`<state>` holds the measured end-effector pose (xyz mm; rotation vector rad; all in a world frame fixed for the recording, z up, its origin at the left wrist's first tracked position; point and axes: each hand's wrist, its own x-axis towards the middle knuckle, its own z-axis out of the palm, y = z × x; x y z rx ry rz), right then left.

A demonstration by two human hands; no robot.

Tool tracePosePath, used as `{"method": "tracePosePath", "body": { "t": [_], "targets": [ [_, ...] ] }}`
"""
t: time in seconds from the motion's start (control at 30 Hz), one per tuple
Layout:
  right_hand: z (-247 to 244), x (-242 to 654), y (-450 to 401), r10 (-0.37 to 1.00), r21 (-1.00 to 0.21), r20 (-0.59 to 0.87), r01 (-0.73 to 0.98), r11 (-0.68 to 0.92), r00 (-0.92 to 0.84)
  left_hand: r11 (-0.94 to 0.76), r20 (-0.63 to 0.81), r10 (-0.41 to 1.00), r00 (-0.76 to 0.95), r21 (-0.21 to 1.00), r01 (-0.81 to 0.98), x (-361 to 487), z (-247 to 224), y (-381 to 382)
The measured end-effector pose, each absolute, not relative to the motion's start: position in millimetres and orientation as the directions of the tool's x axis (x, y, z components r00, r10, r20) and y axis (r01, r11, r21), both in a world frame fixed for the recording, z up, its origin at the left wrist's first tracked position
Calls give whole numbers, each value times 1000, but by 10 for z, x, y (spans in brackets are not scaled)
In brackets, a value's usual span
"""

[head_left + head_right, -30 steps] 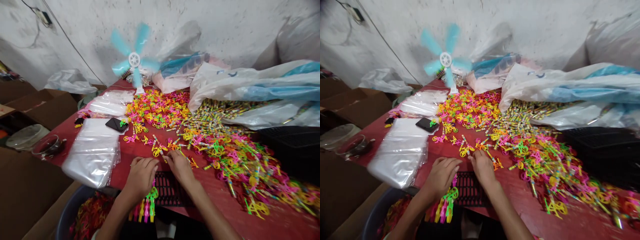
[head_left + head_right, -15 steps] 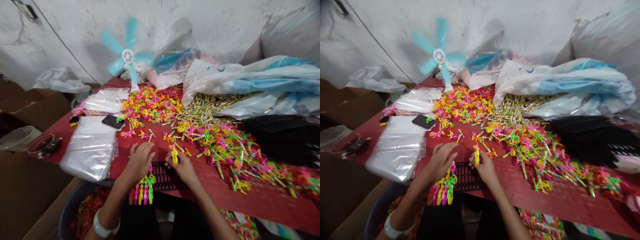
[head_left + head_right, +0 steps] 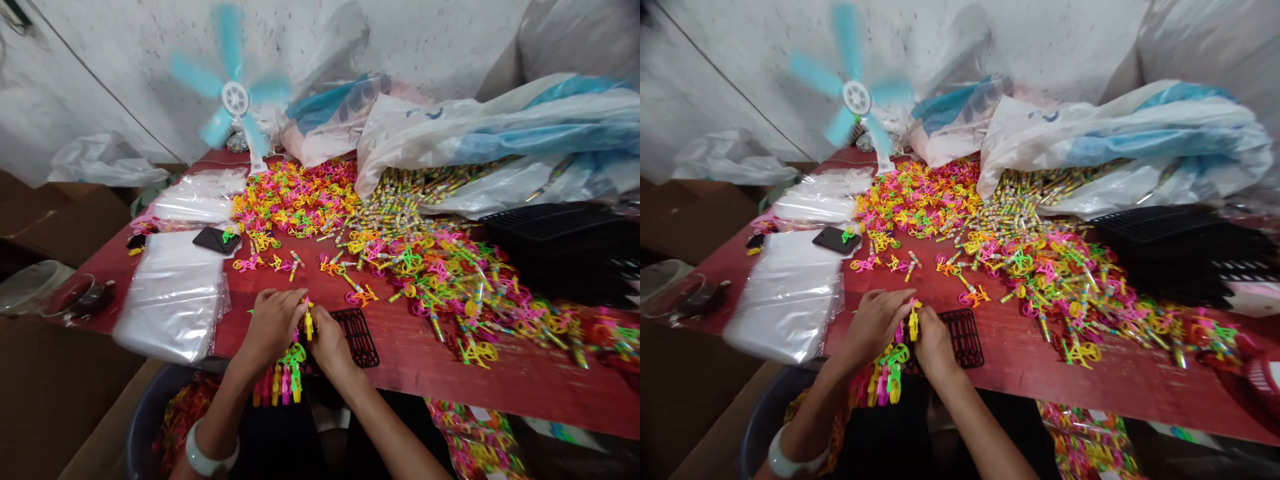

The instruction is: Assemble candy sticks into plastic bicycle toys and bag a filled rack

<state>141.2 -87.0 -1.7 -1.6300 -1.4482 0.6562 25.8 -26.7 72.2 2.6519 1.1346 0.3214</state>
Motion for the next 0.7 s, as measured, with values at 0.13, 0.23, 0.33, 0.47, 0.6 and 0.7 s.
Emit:
{"method": "tracePosePath", "body": {
  "t": [0.13,0.23,0.33,0.47,0.6,0.7],
  "targets": [
    [-10,1371,-888,987,-747,89,665,-20,130,-691,110,704,702,333,642,274,771,-279],
    [-8,1374,-886,994,-702,67,712,-13,83,-686,72,703,707,332,648,298,807,-284],
    [-7,1379,-882,997,-632,79,774,36,18,-695,47,696,717,294,656,310,823,-283],
    [-54,1336,-891,997,-612,79,789,51,-4,-711,42,689,723,228,665,311,809,-279],
    [-48,1411,-885,999,-604,44,797,12,18,-711,56,693,719,219,668,308,789,-276],
    [96,1694,-774,991,-523,10,845,-111,136,-702,66,701,710,239,671,313,791,-277]
  ]
}}
